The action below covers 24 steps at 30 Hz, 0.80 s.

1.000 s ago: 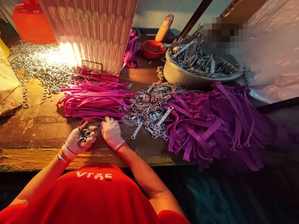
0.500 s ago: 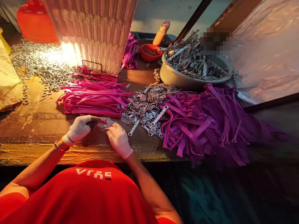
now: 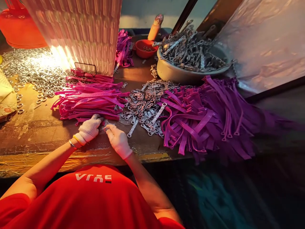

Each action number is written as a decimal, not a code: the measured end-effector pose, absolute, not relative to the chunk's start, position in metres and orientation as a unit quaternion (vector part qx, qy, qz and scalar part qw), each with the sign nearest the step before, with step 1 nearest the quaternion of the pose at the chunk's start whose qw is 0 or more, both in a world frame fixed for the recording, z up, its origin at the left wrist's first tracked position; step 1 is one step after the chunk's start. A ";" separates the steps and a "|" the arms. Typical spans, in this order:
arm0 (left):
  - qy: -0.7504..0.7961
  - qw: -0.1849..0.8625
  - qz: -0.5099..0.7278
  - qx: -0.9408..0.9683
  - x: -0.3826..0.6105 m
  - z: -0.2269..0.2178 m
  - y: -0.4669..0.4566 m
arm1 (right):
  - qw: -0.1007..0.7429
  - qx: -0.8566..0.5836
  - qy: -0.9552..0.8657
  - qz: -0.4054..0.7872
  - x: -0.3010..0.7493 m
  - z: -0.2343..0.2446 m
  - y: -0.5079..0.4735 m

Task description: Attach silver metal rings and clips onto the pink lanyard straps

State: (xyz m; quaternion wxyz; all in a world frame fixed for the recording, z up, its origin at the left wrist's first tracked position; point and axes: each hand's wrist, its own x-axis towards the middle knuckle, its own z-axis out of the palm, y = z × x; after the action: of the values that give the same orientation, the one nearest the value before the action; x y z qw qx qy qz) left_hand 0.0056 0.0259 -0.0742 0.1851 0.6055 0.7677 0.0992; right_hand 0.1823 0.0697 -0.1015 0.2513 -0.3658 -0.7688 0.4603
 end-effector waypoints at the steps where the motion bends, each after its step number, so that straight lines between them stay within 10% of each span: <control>1: 0.764 0.196 0.115 0.604 0.003 -0.075 0.028 | 0.257 -0.360 -0.773 0.454 0.180 -0.102 0.071; 12: 0.697 0.508 0.374 0.341 -0.005 -0.045 -0.029 | 0.264 -0.266 -0.812 0.447 0.194 -0.080 0.054; 24: 0.682 0.543 0.357 0.336 0.011 -0.045 -0.043 | 0.103 -0.228 -0.952 0.178 0.180 -0.064 0.045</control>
State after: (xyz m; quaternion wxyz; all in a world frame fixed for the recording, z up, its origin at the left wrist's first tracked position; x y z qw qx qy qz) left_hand 0.0105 -0.0426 -0.0447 0.5431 0.3357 0.6818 0.3570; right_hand 0.1799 0.0454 -0.0635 0.1029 -0.2277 -0.9517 0.1782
